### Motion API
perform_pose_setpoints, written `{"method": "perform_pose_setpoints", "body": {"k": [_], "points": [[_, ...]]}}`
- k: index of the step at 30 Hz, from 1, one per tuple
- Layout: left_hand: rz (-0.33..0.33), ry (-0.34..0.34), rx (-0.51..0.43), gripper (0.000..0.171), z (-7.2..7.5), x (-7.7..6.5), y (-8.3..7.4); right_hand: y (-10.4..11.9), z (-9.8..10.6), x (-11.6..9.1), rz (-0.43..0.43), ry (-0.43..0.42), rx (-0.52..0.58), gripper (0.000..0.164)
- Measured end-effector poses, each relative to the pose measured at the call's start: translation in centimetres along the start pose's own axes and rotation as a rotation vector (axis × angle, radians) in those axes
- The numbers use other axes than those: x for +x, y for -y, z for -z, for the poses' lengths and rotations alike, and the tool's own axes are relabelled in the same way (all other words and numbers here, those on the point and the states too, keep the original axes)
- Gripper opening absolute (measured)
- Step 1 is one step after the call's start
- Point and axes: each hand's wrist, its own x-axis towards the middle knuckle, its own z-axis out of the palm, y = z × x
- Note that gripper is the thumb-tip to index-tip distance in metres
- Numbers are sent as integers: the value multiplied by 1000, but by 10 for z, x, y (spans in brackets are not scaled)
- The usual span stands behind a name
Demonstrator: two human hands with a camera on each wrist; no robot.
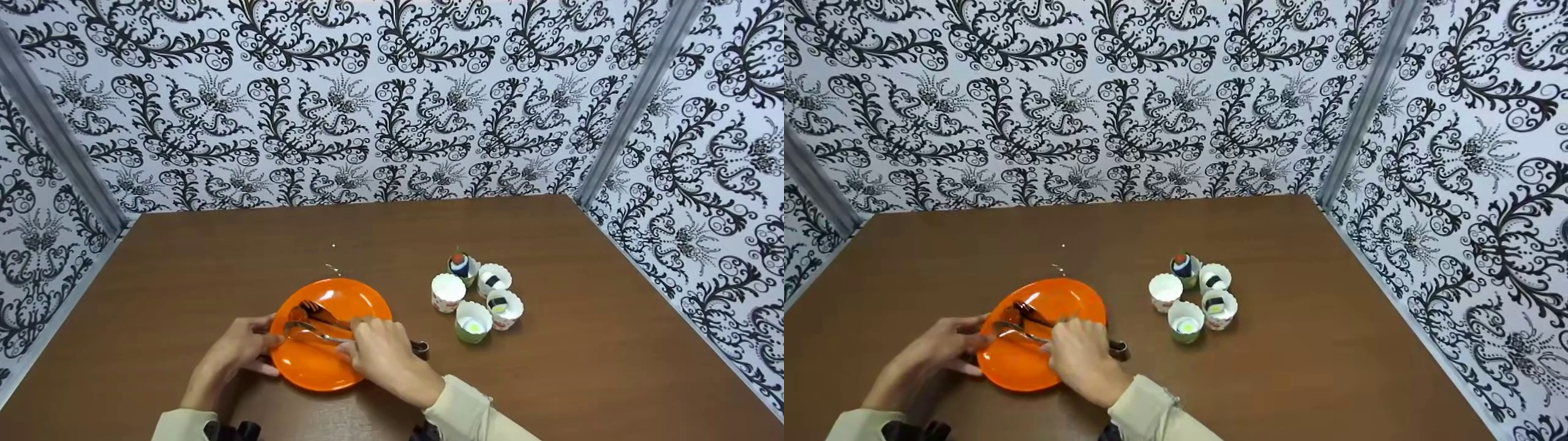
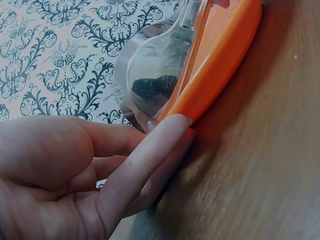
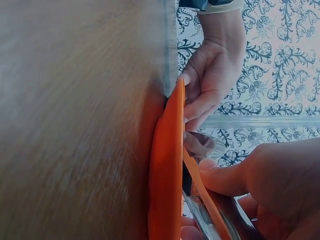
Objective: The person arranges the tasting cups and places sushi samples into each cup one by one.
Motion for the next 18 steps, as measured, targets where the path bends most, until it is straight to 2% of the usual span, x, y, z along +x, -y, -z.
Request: {"method": "perform_pose_setpoints", "body": {"k": [18], "points": [[24, 8, -6, 61, 2, 2, -2, -1, 1, 3, -24, 27, 54, 29]]}}
